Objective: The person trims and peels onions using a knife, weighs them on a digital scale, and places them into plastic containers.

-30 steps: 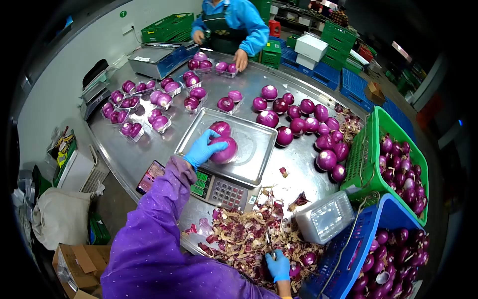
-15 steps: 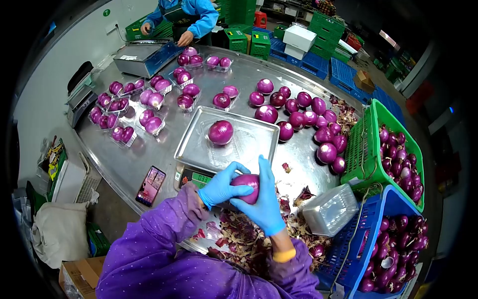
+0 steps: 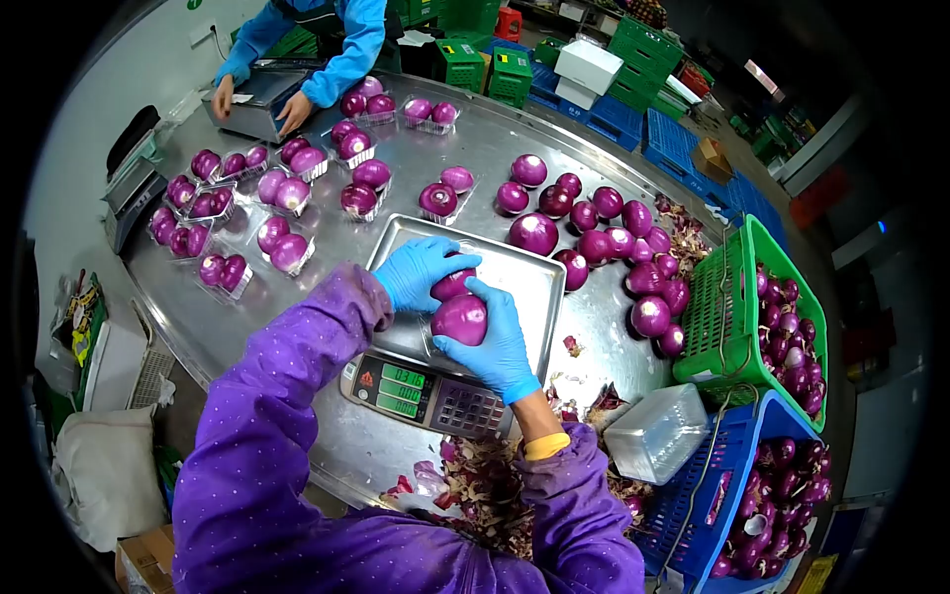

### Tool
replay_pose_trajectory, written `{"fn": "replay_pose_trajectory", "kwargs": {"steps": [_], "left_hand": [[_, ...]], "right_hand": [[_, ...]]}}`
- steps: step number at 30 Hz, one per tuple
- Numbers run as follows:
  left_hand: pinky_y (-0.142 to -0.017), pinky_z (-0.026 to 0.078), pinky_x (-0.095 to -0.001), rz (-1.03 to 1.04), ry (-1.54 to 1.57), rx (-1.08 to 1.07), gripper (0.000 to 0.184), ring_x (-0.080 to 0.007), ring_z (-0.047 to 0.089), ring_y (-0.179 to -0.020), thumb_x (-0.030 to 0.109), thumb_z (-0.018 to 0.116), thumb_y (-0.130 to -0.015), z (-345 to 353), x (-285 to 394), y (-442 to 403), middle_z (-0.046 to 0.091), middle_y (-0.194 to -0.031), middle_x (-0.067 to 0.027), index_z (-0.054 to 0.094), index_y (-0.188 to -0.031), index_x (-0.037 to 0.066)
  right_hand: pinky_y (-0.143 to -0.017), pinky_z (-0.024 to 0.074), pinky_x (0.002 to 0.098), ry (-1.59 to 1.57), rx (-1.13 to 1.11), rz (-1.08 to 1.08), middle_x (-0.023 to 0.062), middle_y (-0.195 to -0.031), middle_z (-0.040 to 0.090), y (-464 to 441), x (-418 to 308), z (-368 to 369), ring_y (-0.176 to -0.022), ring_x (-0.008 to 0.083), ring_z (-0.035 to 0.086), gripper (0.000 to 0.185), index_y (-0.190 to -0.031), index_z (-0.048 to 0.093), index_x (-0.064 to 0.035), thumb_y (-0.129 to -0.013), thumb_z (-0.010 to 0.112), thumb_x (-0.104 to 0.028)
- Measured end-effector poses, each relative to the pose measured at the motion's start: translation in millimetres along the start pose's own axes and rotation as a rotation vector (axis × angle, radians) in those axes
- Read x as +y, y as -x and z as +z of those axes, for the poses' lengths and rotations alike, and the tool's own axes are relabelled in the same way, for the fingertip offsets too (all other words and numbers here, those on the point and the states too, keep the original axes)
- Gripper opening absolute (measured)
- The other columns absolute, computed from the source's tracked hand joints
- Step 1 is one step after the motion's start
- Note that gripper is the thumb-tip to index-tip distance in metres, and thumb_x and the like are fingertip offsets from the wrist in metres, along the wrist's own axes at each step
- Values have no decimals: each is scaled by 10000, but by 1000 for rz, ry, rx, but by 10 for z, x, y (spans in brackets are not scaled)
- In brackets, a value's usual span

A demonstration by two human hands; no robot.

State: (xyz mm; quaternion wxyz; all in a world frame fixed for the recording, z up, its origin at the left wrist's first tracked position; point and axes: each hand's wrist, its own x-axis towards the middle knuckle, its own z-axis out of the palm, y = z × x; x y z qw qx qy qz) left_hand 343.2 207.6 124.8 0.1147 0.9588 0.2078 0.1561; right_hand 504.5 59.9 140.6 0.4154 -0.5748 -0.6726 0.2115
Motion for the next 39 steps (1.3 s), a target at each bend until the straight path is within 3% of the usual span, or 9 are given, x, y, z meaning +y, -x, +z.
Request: {"fn": "replay_pose_trajectory", "kwargs": {"steps": [2, 6, 7, 11, 14, 17, 23, 28, 39], "left_hand": [[-942, 458, -430, 30, 37, -31, 807, -352, 569, -1082, 304, 801, -628, -81, -57, -26, 550, -1210, -176, 474, -1353, 165], [-1036, 416, -388, -106, 619, 108, 827, -285, 529, -1190, 242, 824, -624, -96, -240, 115, 531, -1288, -143, 464, -1355, 105], [-1046, 413, -375, -215, 964, 182, 805, -248, 522, -1198, 225, 809, -650, -71, -229, 164, 525, -1294, -112, 456, -1363, 100], [-1039, 421, -366, -395, 1389, 507, 765, -234, 553, -1147, 252, 770, -660, -98, -205, 226, 549, -1253, -114, 481, -1345, 72], [-1014, 426, -352, -420, 1453, 732, 685, -222, 565, -1112, 271, 733, -705, -118, -242, 362, 572, -1209, -113, 507, -1326, 89], [-1003, 455, -359, -432, 1503, 830, 689, -239, 575, -1113, 251, 723, -696, -356, -202, 581, 571, -1212, -114, 505, -1326, 77], [-1009, 449, -377, -338, 1329, 969, 684, -244, 561, -1132, 228, 705, -703, -882, -132, 933, 558, -1227, -106, 491, -1332, 65], [-1052, 389, -371, -378, 1359, 1092, 633, -230, 528, -1158, 206, 708, -734, -998, -66, 1009, 550, -1226, -88, 479, -1306, 63], [-1007, 437, -378, -360, 1327, 1002, 665, -243, 543, -1134, 186, 731, -709, -891, -82, 966, 544, -1213, -95, 460, -1306, 73]], "right_hand": [[-972, 431, 394, 36, 4, -22, 159, -1145, 518, 7, 76, 70, -1098, 302, 528, 823, -1286, 465, -37, -627, 850, -346], [-913, 448, 419, -55, 37, 55, 166, -1108, 551, -40, 112, 50, -985, 313, 583, 808, -1260, 496, -37, -611, 844, -368], [-910, 447, 416, 19, 8, 50, 168, -1106, 553, -59, 118, 57, -987, 316, 581, 808, -1258, 498, -37, -612, 837, -385], [-953, 375, 428, 313, -130, 68, 168, -1092, 565, -158, 56, 125, -1034, 332, 546, 794, -1269, 511, -72, -635, 780, -467], [-1012, 283, 462, 393, -169, 97, 164, -1135, 565, -173, 92, 221, -1094, 333, 512, 744, -1279, 526, -106, -672, 746, -478], [-974, 383, 433, 180, 72, -138, 166, -1170, 588, -163, 72, 50, -1112, 340, 536, 606, -1239, 561, -77, -740, 753, -365], [-1023, 390, 348, -129, 333, 210, 108, -1199, 597, 296, 62, -587, -1145, 208, 533, 353, -1212, 574, -20, -888, 644, -139], [-1002, 404, 324, -112, 332, 260, 102, -1184, 596, 649, 125, -733, -1113, 182, 547, 346, -1230, 562, -12, -909, 618, -129], [-992, 426, 348, -188, 256, 196, 124, -1253, 568, 390, -66, -476, -1150, 219, 554, 453, -1299, 509, -18, -874, 643, -102]]}}
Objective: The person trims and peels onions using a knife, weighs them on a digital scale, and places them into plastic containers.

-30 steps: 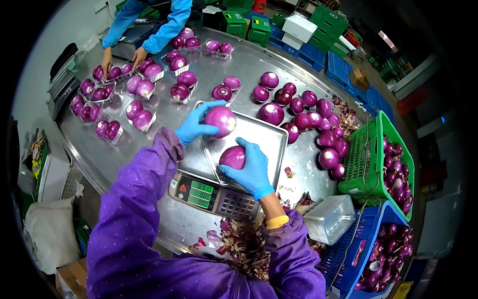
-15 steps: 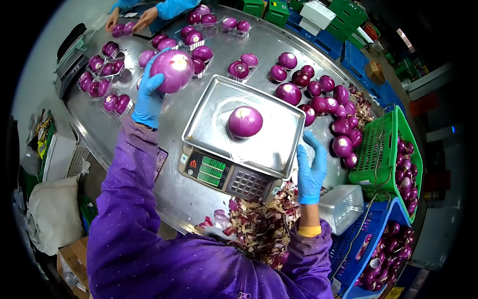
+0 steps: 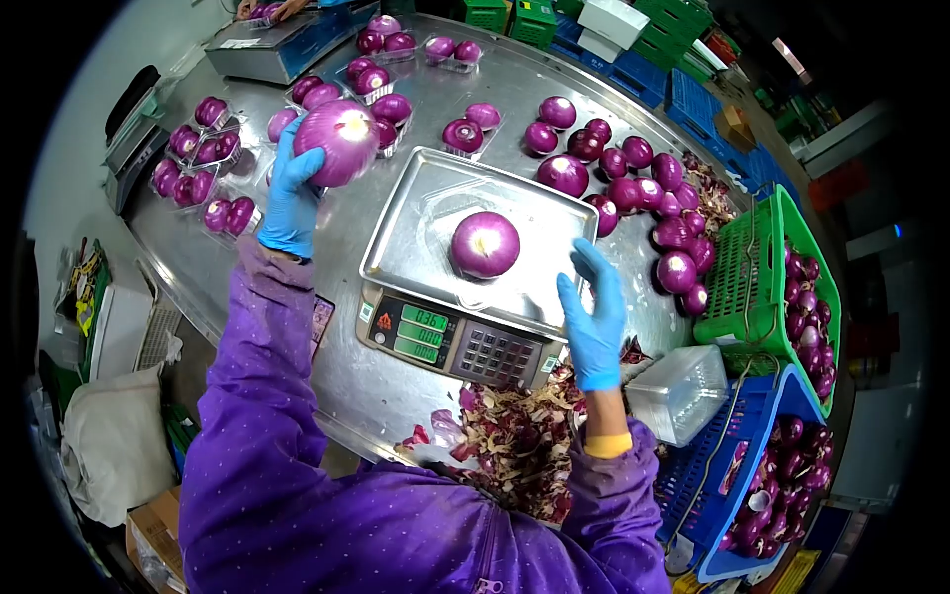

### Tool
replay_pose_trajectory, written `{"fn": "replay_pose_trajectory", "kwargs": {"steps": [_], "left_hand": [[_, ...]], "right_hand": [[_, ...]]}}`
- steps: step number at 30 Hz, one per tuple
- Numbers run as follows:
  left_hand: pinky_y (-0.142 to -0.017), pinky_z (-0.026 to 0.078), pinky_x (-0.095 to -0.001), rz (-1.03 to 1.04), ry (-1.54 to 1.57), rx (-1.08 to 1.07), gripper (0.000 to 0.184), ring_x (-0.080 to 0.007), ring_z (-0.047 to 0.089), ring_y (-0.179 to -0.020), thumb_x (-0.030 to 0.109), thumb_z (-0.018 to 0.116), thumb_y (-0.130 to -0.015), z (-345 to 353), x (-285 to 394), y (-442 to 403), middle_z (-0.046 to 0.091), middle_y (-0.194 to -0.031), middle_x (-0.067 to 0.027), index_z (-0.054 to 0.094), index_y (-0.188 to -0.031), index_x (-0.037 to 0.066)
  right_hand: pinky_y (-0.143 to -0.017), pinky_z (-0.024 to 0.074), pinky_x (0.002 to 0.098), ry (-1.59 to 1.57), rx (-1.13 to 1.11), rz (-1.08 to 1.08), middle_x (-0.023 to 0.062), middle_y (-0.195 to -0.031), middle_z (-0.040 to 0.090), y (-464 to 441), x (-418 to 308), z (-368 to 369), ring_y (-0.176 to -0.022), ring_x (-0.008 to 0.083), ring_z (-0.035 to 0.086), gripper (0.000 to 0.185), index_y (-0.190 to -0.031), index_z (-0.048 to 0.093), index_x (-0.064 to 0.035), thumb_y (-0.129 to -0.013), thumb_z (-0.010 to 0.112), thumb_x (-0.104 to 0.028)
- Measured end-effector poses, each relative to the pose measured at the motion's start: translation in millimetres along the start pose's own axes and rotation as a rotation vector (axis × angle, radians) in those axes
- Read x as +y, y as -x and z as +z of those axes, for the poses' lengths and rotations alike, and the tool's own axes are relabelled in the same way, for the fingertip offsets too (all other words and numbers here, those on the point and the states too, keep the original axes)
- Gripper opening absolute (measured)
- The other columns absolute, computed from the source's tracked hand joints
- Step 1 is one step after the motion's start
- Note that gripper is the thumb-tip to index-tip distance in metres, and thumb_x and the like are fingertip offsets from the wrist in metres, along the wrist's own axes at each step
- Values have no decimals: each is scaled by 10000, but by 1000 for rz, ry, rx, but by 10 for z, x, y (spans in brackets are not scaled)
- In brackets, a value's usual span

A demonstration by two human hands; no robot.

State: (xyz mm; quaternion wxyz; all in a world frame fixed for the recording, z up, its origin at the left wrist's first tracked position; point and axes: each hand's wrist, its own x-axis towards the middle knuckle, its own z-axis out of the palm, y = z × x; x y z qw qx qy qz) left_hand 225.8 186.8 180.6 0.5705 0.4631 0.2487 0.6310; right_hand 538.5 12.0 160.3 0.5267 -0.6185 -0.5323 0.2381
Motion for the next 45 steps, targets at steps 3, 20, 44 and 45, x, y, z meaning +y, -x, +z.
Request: {"fn": "replay_pose_trajectory", "kwargs": {"steps": [3, 20, 44, 45], "left_hand": [[-976, 463, -368, -19, -134, -109, 692, -237, 562, -1100, 156, 763, -680, 206, -68, 48, 540, -1198, -104, 458, -1297, 80], [-1016, 425, -364, -54, -599, -566, 775, -241, 536, -1167, 225, 826, -634, 429, -862, 88, 555, -1256, -107, 489, -1320, 94], [-1113, 308, -321, -181, -22, 226, 892, -220, 367, -1334, -47, 675, -765, 962, -1705, 931, 292, -1505, -127, 193, -1504, 81], [-1110, 311, -312, -184, 13, 203, 887, -211, 360, -1337, -45, 669, -768, 930, -1586, 916, 286, -1511, -115, 199, -1506, 98]], "right_hand": [[-997, 426, 372, 85, -157, -150, 156, -1253, 554, -301, -80, 524, -1156, 260, 540, 516, -1332, 491, -47, -856, 654, -165], [-910, 444, 426, 335, -318, -476, 161, -1131, 540, -232, 210, 668, -1033, 352, 538, 424, -1099, 602, -88, -703, 742, -147], [-736, 519, 268, -350, -97, 487, 122, -1273, 487, -25, 411, 605, -1027, 174, 557, 576, -1367, 417, -50, -891, 669, -255], [-795, 506, 284, -361, -89, 497, 125, -1291, 477, -9, 282, 686, -1053, 188, 546, 573, -1365, 420, -48, -890, 670, -247]]}}
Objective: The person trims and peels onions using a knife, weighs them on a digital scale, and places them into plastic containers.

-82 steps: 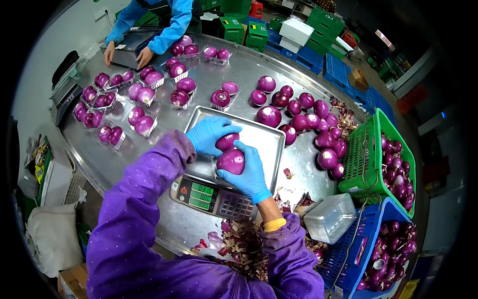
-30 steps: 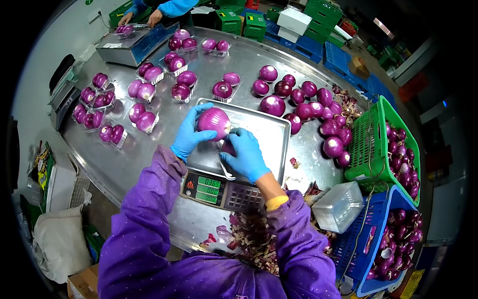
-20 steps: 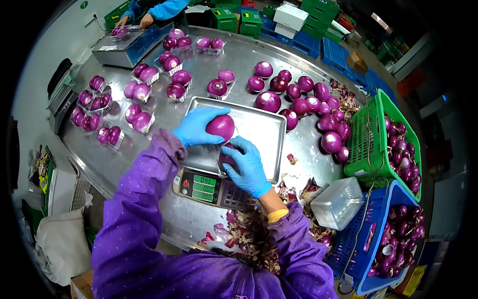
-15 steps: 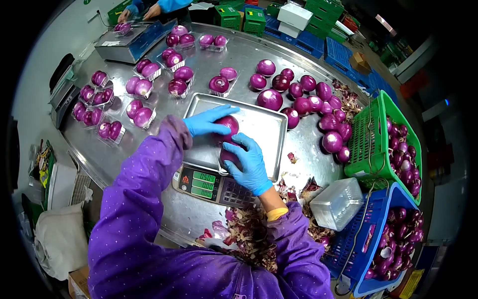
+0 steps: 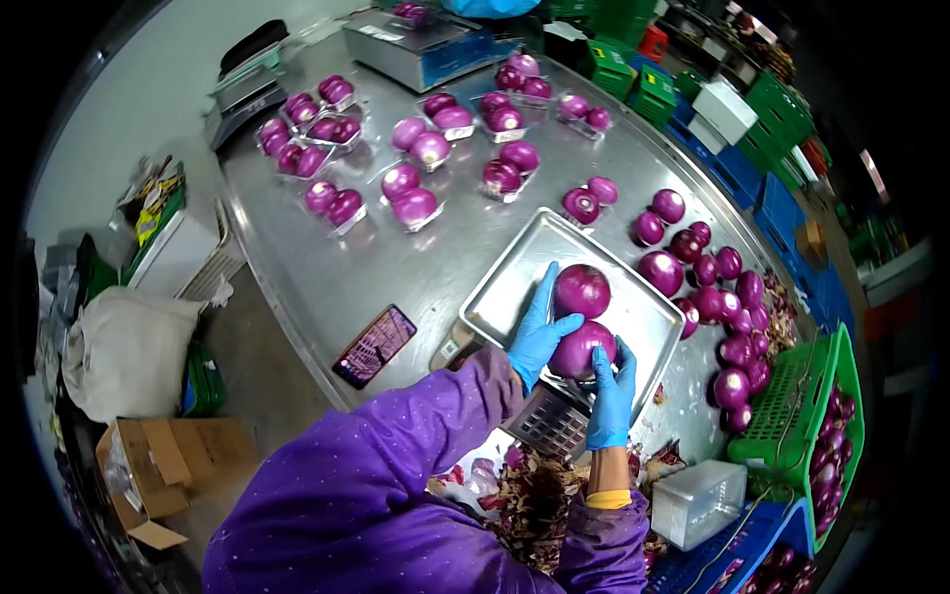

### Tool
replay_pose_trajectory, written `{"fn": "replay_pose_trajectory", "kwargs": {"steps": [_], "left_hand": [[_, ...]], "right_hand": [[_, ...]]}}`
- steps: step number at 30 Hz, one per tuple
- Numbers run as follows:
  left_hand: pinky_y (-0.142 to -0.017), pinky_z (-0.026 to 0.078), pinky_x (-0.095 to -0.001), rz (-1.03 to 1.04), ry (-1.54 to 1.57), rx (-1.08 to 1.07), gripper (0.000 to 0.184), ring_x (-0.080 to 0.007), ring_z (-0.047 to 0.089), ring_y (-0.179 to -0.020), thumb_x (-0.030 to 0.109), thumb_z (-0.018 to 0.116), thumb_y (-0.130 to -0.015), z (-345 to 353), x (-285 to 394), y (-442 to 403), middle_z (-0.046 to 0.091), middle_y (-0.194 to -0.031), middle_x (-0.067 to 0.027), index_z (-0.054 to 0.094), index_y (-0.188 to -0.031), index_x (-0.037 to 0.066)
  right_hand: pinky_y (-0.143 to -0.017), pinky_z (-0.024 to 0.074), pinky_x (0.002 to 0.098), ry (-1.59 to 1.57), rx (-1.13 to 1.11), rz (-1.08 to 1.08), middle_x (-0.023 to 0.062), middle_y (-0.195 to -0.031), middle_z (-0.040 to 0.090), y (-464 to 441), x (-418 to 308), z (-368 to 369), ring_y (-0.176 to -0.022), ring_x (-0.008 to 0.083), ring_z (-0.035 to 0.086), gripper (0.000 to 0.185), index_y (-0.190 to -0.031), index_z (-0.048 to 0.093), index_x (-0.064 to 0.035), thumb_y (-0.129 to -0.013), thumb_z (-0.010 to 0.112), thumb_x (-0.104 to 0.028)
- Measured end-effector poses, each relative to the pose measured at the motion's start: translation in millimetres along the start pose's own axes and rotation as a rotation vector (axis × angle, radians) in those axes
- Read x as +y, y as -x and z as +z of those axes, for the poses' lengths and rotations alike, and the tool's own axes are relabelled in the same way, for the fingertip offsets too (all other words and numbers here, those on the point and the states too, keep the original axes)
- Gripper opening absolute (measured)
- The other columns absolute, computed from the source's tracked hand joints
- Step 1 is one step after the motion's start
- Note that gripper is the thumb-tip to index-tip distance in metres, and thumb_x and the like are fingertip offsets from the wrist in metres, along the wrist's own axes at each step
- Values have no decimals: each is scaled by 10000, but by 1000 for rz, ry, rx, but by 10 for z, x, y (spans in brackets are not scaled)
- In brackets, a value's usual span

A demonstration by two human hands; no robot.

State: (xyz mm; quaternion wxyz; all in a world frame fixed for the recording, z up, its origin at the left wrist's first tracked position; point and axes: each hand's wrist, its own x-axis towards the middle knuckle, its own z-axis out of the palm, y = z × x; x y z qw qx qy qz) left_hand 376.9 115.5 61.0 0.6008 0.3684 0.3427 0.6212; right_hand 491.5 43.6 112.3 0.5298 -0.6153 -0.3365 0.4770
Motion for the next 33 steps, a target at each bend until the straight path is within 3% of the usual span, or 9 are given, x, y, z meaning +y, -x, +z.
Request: {"fn": "replay_pose_trajectory", "kwargs": {"steps": [3, 5, 7, 8, 13, 16, 21, 28, 33], "left_hand": [[-1091, 347, -320, -98, 178, -21, 920, -214, 381, -1317, -20, 691, -761, -119, 555, 7, 312, -1493, -102, 182, -1514, 121], [-1123, 291, -334, 48, 189, 4, 962, -223, 336, -1349, 39, 717, -759, -331, 680, -30, 282, -1504, -111, 142, -1522, 147], [-1101, 345, -374, -35, 236, 119, 1004, -245, 398, -1300, 109, 765, -736, -656, 943, -13, 346, -1439, -127, 129, -1513, 121], [-1006, 450, -356, 36, 302, 128, 966, -245, 497, -1189, 62, 776, -716, -817, 1163, -8, 416, -1366, -131, 196, -1487, 84], [-1008, 456, -399, 20, 232, 289, 767, -252, 506, -1210, 185, 721, -792, -2137, 1533, -34, 464, -1345, -103, 320, -1443, 137], [-988, 468, -398, 45, 208, 346, 731, -256, 519, -1191, 194, 718, -807, -2975, 1458, -71, 469, -1339, -95, 336, -1425, 118], [-980, 467, -392, 72, 7, 557, 768, -253, 516, -1172, 130, 744, -778, -3301, 1196, -83, 459, -1335, -97, 330, -1425, 106], [-1060, 386, -383, 115, -243, 669, 1005, -277, 454, -1237, 124, 835, -662, -3128, 730, -700, 391, -1402, -144, 238, -1466, 41], [-1037, 425, -416, 38, -381, 971, 1065, -297, 463, -1229, 209, 873, -613, -3018, 458, -1255, 376, -1410, -160, 239, -1456, 64]], "right_hand": [[-954, 444, 339, 71, -40, -152, 144, -1347, 444, -57, 68, 197, -1132, 225, 507, 601, -1378, 407, -40, -883, 674, -250], [-994, 420, 330, 175, -125, -223, 124, -1339, 467, 20, -123, 484, -1171, 209, 498, 593, -1381, 403, -20, -891, 659, -236], [-1006, 421, 356, 270, -261, -275, 131, -1374, 446, 101, -333, 844, -1210, 231, 481, 648, -1418, 370, -46, -878, 670, -243], [-1001, 427, 369, 222, -364, -272, 151, -1385, 427, 98, -347, 1033, -1219, 252, 472, 689, -1435, 345, -53, -870, 679, -262], [-1013, 416, 401, 168, -702, -217, 177, -1371, 429, 207, -277, 1601, -1236, 281, 463, 753, -1484, 274, -144, -863, 692, -229], [-994, 432, 375, 151, -693, -192, 157, -1330, 470, 264, -225, 1478, -1203, 252, 488, 706, -1477, 296, -137, -879, 668, -186], [-967, 448, 339, 104, -596, -62, 116, -1205, 556, 280, -294, 987, -1119, 197, 535, 634, -1456, 344, -103, -895, 638, -144], [-865, 475, 272, 42, -425, -17, 108, -1074, 621, 402, -289, 325, -964, 150, 582, 550, -1420, 376, -30, -918, 592, -96], [-867, 495, 284, 50, -310, 10, 112, -1033, 642, 571, -275, 51, -956, 168, 611, 519, -1380, 413, 15, -918, 600, -131]]}}
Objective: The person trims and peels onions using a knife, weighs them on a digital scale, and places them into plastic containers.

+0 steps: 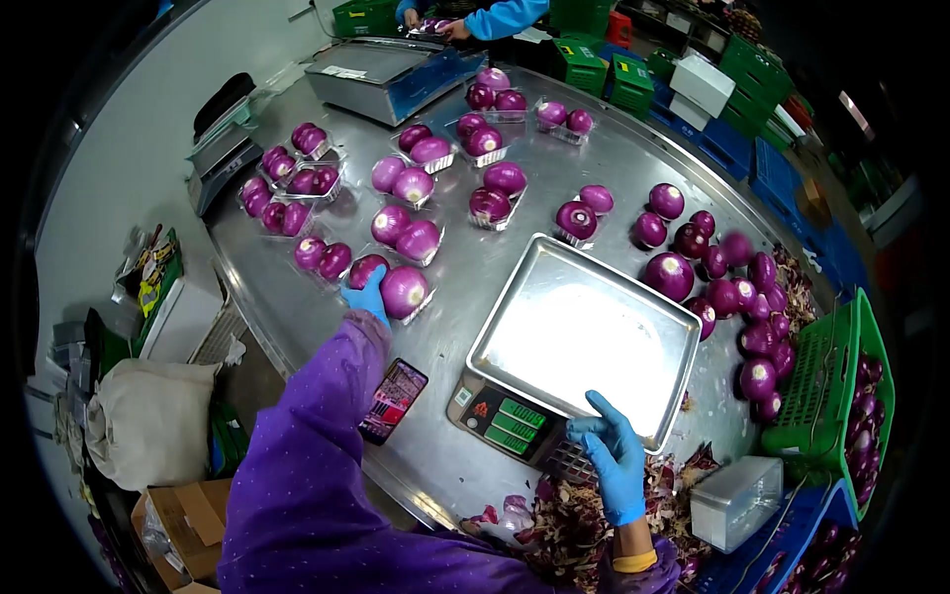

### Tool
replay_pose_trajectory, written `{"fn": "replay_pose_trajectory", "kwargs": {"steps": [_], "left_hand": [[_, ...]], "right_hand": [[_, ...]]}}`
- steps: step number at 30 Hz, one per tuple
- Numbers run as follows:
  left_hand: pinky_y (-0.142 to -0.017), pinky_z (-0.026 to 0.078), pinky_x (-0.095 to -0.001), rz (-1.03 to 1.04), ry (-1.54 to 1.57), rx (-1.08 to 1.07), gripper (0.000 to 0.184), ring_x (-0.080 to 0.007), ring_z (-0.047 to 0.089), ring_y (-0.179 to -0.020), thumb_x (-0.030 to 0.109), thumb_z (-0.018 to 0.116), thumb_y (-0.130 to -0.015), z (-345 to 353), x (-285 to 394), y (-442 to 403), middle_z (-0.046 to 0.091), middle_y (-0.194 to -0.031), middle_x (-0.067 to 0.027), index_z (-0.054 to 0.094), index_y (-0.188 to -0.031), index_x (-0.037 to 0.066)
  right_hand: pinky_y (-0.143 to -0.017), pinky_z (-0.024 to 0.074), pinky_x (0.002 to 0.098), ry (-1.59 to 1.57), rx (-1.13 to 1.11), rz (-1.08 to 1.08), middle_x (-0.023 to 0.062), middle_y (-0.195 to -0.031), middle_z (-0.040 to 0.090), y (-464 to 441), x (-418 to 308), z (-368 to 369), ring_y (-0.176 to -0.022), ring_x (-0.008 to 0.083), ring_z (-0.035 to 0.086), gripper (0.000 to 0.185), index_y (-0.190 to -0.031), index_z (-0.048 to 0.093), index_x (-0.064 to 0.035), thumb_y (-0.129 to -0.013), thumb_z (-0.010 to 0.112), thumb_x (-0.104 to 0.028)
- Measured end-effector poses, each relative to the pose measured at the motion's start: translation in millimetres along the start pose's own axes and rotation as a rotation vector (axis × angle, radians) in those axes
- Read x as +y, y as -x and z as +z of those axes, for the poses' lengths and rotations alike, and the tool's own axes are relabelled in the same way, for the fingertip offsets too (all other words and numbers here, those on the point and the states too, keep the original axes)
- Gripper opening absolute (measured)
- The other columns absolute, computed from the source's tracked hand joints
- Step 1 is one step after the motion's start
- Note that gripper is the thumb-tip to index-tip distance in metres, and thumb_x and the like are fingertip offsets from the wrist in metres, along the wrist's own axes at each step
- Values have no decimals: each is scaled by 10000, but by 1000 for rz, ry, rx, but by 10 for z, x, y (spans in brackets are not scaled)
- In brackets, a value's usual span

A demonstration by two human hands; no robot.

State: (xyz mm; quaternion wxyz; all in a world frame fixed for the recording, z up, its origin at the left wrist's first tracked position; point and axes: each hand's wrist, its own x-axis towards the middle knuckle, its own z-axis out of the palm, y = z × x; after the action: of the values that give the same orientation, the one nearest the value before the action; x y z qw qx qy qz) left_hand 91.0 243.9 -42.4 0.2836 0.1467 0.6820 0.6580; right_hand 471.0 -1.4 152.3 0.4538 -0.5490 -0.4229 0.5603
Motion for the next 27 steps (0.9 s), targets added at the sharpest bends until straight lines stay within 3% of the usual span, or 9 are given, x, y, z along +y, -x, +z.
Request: {"fn": "replay_pose_trajectory", "kwargs": {"steps": [4, 9, 12, 14, 16, 18, 21, 24, 27], "left_hand": [[-1051, 416, -440, -43, -123, 114, 1139, -334, 433, -1270, 350, 883, -596, 419, 219, 177, 376, -1414, -204, 217, -1456, 10], [-1145, 238, -403, -71, -618, -320, 1279, -387, 302, -1371, 780, 653, -623, 652, -11, -558, 277, -1479, -277, 184, -1445, -80], [-1088, 303, -381, 27, -243, -772, 854, -262, 440, -1261, 531, 697, -785, 235, 194, -406, 476, -1379, -153, 425, -1375, -25], [-1130, 263, -363, -107, -615, -978, 1077, -327, 370, -1347, 542, 750, -714, -212, 414, -331, 346, -1461, -248, 266, -1419, -112], [-1133, 253, -345, 131, -980, -1071, 1090, -345, 379, -1335, 482, 800, -673, -674, 804, 165, 371, -1455, -209, 256, -1442, -67], [-1146, 224, -413, 688, -1126, -1243, 1127, -347, 356, -1350, 442, 835, -607, -1042, 1037, 627, 373, -1462, -169, 240, -1489, 67], [-1150, 170, -504, 985, -1634, -1228, 1160, -316, 312, -1384, 412, 851, -559, -1085, 1299, 1250, 349, -1479, -137, 214, -1506, 202], [-1121, 175, -565, 1271, -1649, -1258, 907, -295, 454, -1283, 438, 813, -601, -1013, 1042, 1122, 508, -1345, -130, 436, -1397, 220], [-1078, 238, -558, 982, -1861, -1432, 511, -308, 586, -1091, 467, 692, -753, -758, 910, 1002, 640, -1124, -128, 634, -1168, 175]], "right_hand": [[-884, 505, 307, -29, 59, 38, 109, -1029, 648, 71, 116, -105, -967, 167, 617, 519, -1350, 445, 35, -910, 627, -173], [-874, 505, 284, -14, 72, 50, 79, -995, 653, 84, 109, -106, -958, 149, 613, 464, -1338, 475, 14, -924, 609, -148], [-868, 509, 283, -9, 59, -21, 87, -1006, 652, 108, 121, -167, -942, 146, 617, 453, -1330, 483, 13, -926, 607, -148], [-862, 509, 280, -25, 72, -35, 88, -1006, 652, 176, 136, -222, -935, 144, 618, 452, -1328, 486, 13, -925, 610, -152], [-859, 509, 280, -48, 97, -33, 90, -1006, 652, 262, 186, -276, -932, 144, 618, 449, -1324, 490, 13, -925, 611, -153], [-860, 509, 281, -66, 116, -7, 92, -1006, 652, 344, 284, -328, -932, 145, 618, 444, -1319, 494, 14, -925, 610, -153], [-862, 509, 283, -84, 80, 23, 84, -1007, 651, 434, 385, -329, -933, 142, 616, 435, -1317, 497, 15, -929, 603, -151], [-832, 517, 281, -53, 94, -25, 86, -959, 668, 519, 363, -278, -896, 150, 635, 422, -1289, 524, 15, -930, 602, -192], [-822, 522, 288, -62, 135, -71, 91, -969, 662, 638, 309, -317, -901, 154, 634, 417, -1286, 529, 14, -939, 587, -210]]}}
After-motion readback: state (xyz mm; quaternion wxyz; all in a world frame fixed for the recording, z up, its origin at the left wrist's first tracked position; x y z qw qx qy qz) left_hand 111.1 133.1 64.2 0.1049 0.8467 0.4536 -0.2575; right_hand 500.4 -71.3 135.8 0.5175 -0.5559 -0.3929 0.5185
